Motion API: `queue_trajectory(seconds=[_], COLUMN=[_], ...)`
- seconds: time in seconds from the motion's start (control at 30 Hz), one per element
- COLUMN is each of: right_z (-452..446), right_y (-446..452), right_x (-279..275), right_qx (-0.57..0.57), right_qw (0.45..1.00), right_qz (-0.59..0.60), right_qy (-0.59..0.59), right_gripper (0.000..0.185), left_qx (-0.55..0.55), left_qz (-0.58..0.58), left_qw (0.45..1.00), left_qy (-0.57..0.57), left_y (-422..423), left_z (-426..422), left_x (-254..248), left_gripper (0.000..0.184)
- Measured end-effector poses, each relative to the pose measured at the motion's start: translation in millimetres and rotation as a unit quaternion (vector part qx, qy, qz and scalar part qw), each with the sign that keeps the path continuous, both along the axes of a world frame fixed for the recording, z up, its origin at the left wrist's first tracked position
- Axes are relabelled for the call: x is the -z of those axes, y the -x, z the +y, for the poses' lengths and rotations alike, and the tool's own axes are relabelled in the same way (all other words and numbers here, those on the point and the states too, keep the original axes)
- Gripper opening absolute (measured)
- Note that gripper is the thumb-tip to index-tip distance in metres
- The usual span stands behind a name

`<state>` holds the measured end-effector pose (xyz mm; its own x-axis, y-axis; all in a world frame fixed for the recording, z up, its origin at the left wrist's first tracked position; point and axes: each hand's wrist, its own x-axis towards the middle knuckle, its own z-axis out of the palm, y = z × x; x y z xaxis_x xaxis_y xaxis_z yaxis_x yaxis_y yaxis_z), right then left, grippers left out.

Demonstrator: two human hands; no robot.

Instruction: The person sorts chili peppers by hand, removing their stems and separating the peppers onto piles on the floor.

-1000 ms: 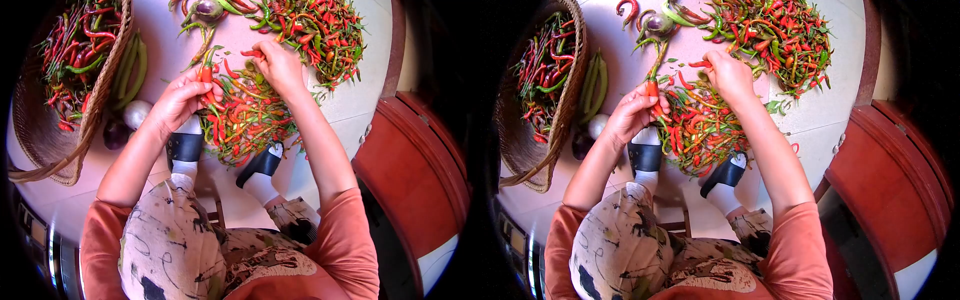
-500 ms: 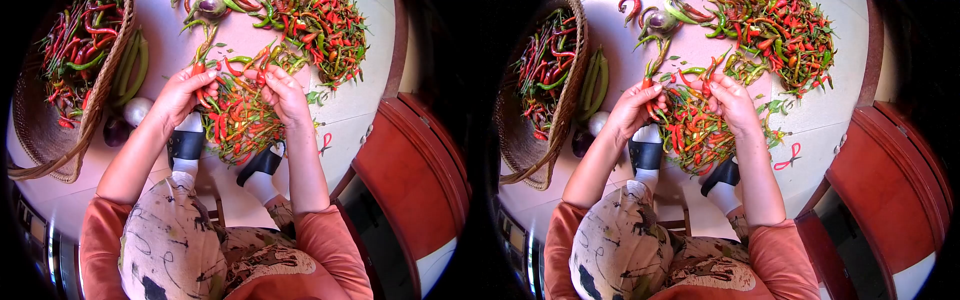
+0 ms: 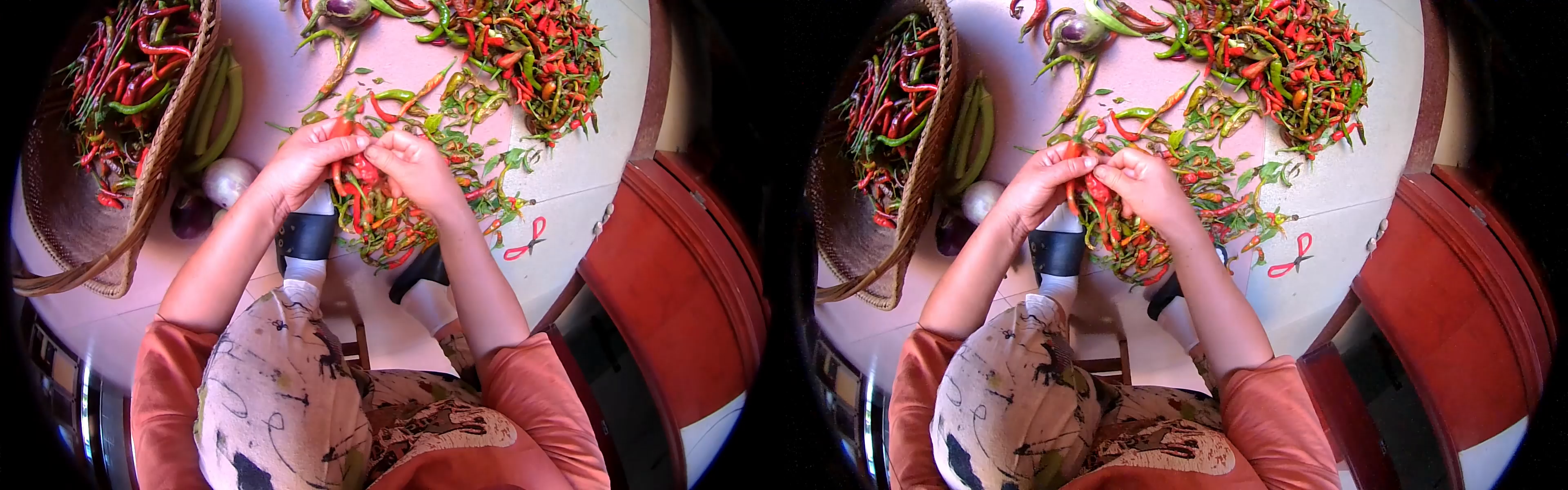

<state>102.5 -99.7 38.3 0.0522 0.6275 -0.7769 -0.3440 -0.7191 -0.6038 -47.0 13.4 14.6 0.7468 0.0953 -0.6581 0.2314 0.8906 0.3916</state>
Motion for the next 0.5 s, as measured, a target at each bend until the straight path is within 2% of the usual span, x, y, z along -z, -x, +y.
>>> queue_trajectory(seconds=[0.03,0.07,0.1,0.13,0.2,0.23,0.3,0.37,0.47,0.5], right_z=[1.2,2.2,4.2,11.6,26.9,31.5,38.7,40.3,31.7,30.4], right_y=[-5.0,-14.7,-22.3,-27.5,-38.7,-40.4,-38.0,-37.3,-46.5,-49.4], right_x=[7.5,17.3,25.2,27.0,28.6,30.8,34.7,36.5,37.4,33.4], right_qx=[0.001,-0.021,-0.043,-0.043,-0.131,-0.130,-0.280,-0.282,-0.281,-0.224], right_qw=[1.000,0.985,0.940,0.940,0.811,0.811,0.749,0.760,0.764,0.807], right_qz=[0.002,-0.166,-0.330,-0.329,-0.556,-0.557,-0.599,-0.585,-0.576,-0.537], right_qy=[0.000,-0.039,-0.076,-0.075,-0.126,-0.127,-0.037,-0.024,-0.071,-0.103], right_gripper=[0.014,0.015,0.018,0.018,0.021,0.021,0.020,0.018,0.026,0.027], left_qx=[0.001,-0.034,-0.069,-0.077,-0.104,-0.131,-0.149,-0.195,-0.197,-0.197], left_qz=[0.002,0.053,0.103,0.096,0.075,0.054,0.060,0.033,0.035,0.033], left_qw=[1.000,0.998,0.991,0.990,0.989,0.986,0.981,0.972,0.972,0.973], left_qy=[0.000,0.027,0.056,0.062,0.078,0.092,0.104,0.130,0.121,0.113], left_y=[1.5,2.9,3.8,7.5,10.9,10.6,8.8,7.7,6.3,5.9], left_z=[1.2,2.8,2.9,5.2,6.5,8.6,8.6,7.4,4.4,3.8], left_x=[-1.1,-3.6,-5.1,-2.6,0.2,0.4,-1.0,-0.7,-1.0,-1.3], left_gripper=[0.019,0.017,0.015,0.015,0.014,0.014,0.014,0.015,0.016,0.016])
